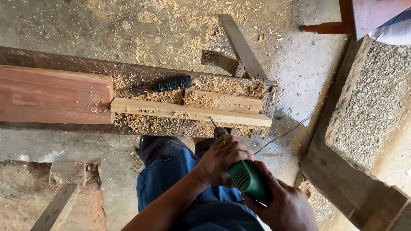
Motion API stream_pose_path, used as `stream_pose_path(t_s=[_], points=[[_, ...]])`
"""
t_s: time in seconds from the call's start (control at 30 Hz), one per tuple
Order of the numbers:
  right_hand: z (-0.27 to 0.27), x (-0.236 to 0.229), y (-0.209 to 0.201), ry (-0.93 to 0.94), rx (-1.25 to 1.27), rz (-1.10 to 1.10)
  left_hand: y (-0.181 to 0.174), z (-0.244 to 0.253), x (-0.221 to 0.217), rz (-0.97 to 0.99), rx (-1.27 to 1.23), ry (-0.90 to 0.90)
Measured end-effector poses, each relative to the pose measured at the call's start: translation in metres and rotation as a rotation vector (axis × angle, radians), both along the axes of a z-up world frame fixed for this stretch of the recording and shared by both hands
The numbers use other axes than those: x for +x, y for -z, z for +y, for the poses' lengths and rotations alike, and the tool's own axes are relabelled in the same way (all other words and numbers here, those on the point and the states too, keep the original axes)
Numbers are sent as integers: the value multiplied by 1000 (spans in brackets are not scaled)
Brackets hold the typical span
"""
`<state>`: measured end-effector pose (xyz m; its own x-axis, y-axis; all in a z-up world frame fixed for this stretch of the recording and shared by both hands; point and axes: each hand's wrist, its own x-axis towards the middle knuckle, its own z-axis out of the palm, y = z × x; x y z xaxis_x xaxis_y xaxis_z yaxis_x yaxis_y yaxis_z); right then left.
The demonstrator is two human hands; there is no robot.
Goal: Drilling holes into a piece of wood and then using a hammer and chisel to shape it.
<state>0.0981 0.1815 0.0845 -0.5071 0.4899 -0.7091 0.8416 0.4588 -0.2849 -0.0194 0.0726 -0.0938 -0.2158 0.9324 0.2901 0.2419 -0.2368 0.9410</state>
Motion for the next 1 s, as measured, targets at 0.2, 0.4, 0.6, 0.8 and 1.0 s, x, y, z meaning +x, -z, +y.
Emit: stream_pose_path(t_s=[0.2,0.4,0.6,0.8,1.0], points=[[9,-1,2,-26,5,-48,-5,6,-3,-23,4,-30],[12,-8,2,-42,-6,-75,1,3,0,-41,4,-62],[12,-9,8,-143,27,-49,8,-1,0,-18,-12,-93],[8,-13,10,-106,53,-47,12,-3,2,-43,-13,-97],[7,-17,15,-171,77,-35,17,-7,5,-18,20,-170]])
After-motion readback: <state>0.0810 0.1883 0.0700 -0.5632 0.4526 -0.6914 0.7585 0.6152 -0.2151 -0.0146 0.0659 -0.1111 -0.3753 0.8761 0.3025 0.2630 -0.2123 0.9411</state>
